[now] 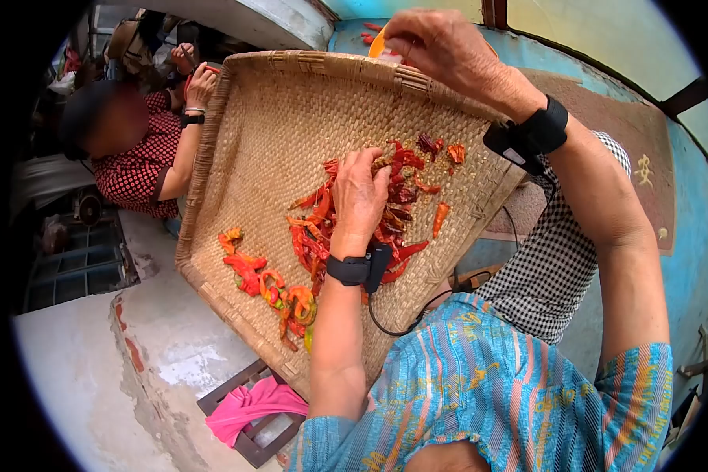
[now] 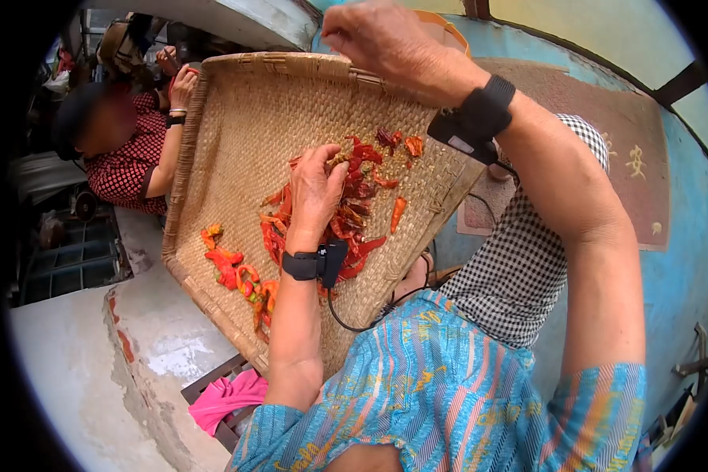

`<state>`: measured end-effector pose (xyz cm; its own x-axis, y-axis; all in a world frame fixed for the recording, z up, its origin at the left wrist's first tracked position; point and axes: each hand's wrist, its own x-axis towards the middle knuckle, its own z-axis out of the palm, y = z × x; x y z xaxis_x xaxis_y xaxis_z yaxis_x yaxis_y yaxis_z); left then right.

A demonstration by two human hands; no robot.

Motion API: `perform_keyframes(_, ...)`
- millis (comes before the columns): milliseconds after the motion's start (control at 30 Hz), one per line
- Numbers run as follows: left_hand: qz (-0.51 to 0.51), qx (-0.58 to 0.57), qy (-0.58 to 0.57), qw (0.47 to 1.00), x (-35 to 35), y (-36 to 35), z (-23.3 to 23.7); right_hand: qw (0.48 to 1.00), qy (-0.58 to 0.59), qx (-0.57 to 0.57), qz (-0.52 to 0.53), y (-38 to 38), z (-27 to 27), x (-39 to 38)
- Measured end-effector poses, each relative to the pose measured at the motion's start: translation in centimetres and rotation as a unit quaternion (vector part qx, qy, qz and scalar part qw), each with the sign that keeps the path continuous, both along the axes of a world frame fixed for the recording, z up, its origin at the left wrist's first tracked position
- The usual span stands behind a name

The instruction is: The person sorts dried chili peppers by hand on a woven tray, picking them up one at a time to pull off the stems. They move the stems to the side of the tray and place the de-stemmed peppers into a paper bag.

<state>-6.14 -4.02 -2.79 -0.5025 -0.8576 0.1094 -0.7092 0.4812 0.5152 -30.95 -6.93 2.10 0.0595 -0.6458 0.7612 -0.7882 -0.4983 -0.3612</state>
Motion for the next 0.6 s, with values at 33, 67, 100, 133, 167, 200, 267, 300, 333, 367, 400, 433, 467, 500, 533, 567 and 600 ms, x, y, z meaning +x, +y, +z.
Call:
perform_keyframes(33, -0.029, -0.066, -0.058, 0.996, -0.1, 0.1, -0.4, 0.999, 0.016, -0.02, -0.039, -0.2, 0.3, -0.7)
perform_keyframes(67, -0.043, -0.099, -0.066, 0.992, -0.1, 0.1, -1.1, 0.996, -0.056, 0.043, -0.063, 0.0, 0.4, -1.3)
perform_keyframes(100, -0.044, -0.099, -0.065, 0.992, -0.2, 0.2, -1.1, 0.996, -0.055, 0.043, -0.064, -0.4, -0.3, -1.4)
perform_keyframes(133, -0.04, -0.106, -0.074, 0.991, -0.3, 0.2, -1.1, 0.996, -0.005, -0.017, -0.088, -1.0, -1.1, -1.5)
perform_keyframes(167, -0.035, -0.112, -0.084, 0.99, -0.4, 0.2, -1.1, 0.99, 0.044, -0.077, -0.111, -1.5, -2.0, -1.8)
perform_keyframes(200, -0.034, -0.113, -0.083, 0.99, -0.4, 0.1, -1.1, 0.998, 0.023, -0.001, -0.054, -0.8, -1.6, -0.9)
perform_keyframes(267, -0.028, -0.065, -0.086, 0.994, -0.4, 0.0, -0.8, 0.998, 0.032, 0.042, 0.018, -0.2, -1.7, 1.1)
perform_keyframes(300, -0.028, -0.066, -0.086, 0.994, -0.4, -0.2, -0.8, 0.996, 0.019, 0.057, 0.073, 0.3, -2.0, 2.0)
perform_keyframes(333, -0.033, -0.063, -0.08, 0.994, -0.4, -0.3, -0.9, 0.987, 0.005, 0.116, 0.109, 0.7, -2.4, 2.7)
perform_keyframes(367, -0.039, -0.06, -0.073, 0.995, -0.4, -0.4, -1.0, 0.986, 0.013, 0.114, 0.118, 1.0, -2.8, 3.2)
perform_keyframes(400, -0.039, -0.062, -0.072, 0.995, -0.3, -0.4, -1.1, 0.976, 0.044, 0.181, 0.116, 1.6, -2.3, 3.5)
perform_keyframes(433, -0.034, -0.088, -0.05, 0.994, -0.2, -0.4, -1.2, 0.96, 0.076, 0.246, 0.113, 2.0, -1.8, 3.6)
perform_keyframes(467, -0.028, -0.114, -0.027, 0.993, -0.2, -0.5, -1.2, 0.957, 0.074, 0.247, 0.134, 1.8, -2.5, 3.7)
perform_keyframes(500, -0.028, -0.115, -0.026, 0.993, -0.3, -0.3, -0.6, 0.957, 0.075, 0.246, 0.134, 1.9, -2.7, 3.7)
perform_keyframes(533, 0.019, -0.067, 0.027, 0.997, -0.3, -0.1, 0.2, 0.945, 0.082, 0.28, 0.145, 2.1, -2.9, 3.9)
perform_keyframes(567, 0.067, -0.02, 0.081, 0.994, -0.2, 0.0, 0.8, 0.932, 0.089, 0.313, 0.158, 2.2, -3.2, 4.1)
perform_keyframes(600, 0.072, -0.016, 0.123, 0.99, 0.1, -0.1, 1.1, 0.921, 0.019, 0.319, 0.223, 2.0, -3.7, 4.6)
